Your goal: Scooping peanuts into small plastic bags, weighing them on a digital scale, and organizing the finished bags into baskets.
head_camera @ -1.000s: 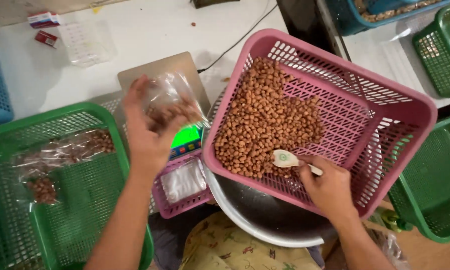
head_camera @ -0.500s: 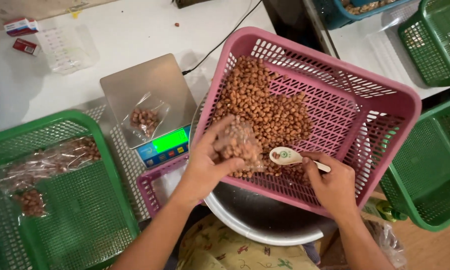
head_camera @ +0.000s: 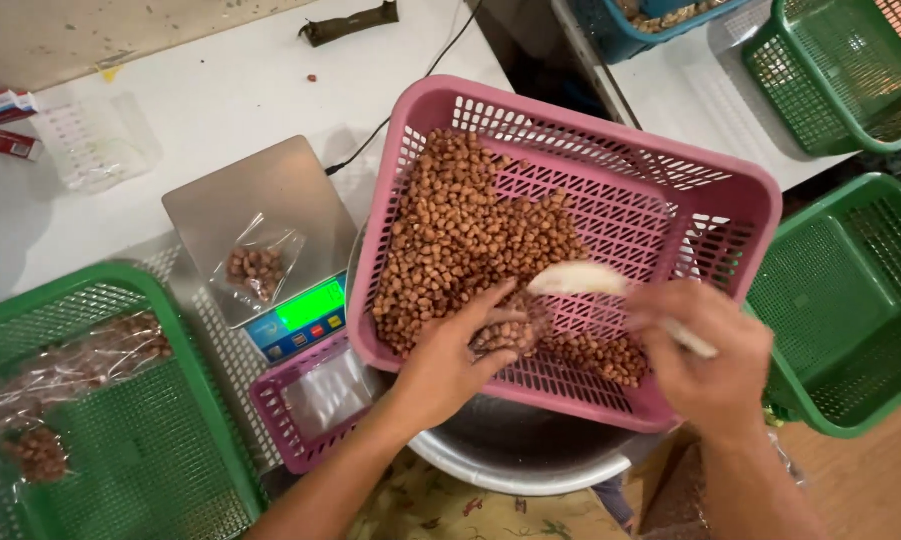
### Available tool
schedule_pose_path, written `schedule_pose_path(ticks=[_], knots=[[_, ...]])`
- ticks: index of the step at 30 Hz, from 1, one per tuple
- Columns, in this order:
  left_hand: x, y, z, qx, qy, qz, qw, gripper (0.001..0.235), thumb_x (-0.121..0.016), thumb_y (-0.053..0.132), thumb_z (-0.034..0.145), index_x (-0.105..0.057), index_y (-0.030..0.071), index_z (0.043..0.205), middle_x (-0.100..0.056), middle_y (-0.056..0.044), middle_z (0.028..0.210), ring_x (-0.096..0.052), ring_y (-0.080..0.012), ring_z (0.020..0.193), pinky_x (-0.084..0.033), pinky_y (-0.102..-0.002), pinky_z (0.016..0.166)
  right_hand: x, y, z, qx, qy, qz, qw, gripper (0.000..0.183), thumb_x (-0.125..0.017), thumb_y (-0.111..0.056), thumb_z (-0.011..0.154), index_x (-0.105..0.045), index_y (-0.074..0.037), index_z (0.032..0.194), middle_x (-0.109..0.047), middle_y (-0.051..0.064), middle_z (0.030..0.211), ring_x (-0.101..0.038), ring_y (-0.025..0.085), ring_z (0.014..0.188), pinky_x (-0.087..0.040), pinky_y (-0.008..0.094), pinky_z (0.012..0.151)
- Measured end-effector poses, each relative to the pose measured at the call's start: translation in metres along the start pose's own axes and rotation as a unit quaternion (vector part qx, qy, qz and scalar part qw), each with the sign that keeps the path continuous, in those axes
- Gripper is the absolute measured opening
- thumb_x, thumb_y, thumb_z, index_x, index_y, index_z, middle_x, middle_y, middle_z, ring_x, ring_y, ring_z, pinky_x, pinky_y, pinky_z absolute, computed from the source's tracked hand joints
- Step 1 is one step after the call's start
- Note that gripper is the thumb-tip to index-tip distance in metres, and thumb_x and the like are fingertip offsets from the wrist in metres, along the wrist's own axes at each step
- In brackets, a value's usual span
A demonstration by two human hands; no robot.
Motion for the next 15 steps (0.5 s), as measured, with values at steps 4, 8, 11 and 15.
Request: schedule_pose_path(ticks=[4, 8, 11, 15], knots=[[-0.004, 0.0, 0.005, 0.014, -0.019, -0.034, 0.999, 0.079, -0.072, 0.013, 0.09, -0.034, 0.019, 0.158, -0.071, -0.007, 0.136, -0.071, -0.0239, 0.121, -0.054, -0.038, 0.101, -0.007, -0.018, 0.006, 0.089, -0.078, -0.053, 0.992, 0.021, -0.069, 0.007, 0.091, -0.077, -0.004, 0.107, -0.075, 0.013, 0.102, -0.075, 0.023, 0.091, -0.063, 0.03, 0.085], [-0.004, -0.005, 0.002, 0.006, -0.007, -0.101, 0.995, 0.073, -0.074, 0.022, 0.088, -0.042, 0.015, 0.154, -0.071, -0.007, 0.132, -0.044, -0.0146, 0.086, -0.041, -0.031, 0.073, -0.001, -0.009, -0.007, 0.029, 0.015, -0.014, 0.999, 0.02, -0.061, 0.02, 0.089, -0.072, 0.008, 0.1, -0.076, 0.02, 0.097, -0.077, 0.022, 0.076, -0.064, 0.024, 0.066], [0.01, -0.003, -0.002, 0.026, 0.022, -0.175, 0.984, 0.054, -0.07, 0.032, 0.089, -0.06, 0.012, 0.139, -0.072, -0.009, 0.132, -0.068, -0.0189, 0.124, -0.055, -0.035, 0.098, 0.002, -0.012, -0.014, -0.053, 0.056, -0.025, 0.997, 0.018, -0.06, 0.02, 0.096, -0.071, 0.012, 0.106, -0.073, 0.023, 0.099, -0.074, 0.025, 0.081, -0.061, 0.031, 0.079], [0.062, -0.012, -0.025, -0.042, 0.094, -0.178, 0.979, 0.019, -0.061, 0.017, 0.1, -0.078, 0.007, 0.103, -0.077, -0.014, 0.117, -0.08, -0.0191, 0.08, -0.07, -0.031, 0.067, 0.001, 0.005, -0.038, -0.201, 0.07, -0.052, 0.976, 0.016, -0.063, 0.013, 0.114, -0.072, 0.009, 0.126, -0.071, 0.019, 0.111, -0.068, 0.022, 0.097, -0.052, 0.031, 0.093]])
Point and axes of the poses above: each hand's wrist, its own z-axis towards the middle knuckle, its own x-axis out of the back of the hand, y = z × x, the point moved 4 cm from there along z, towards the middle knuckle
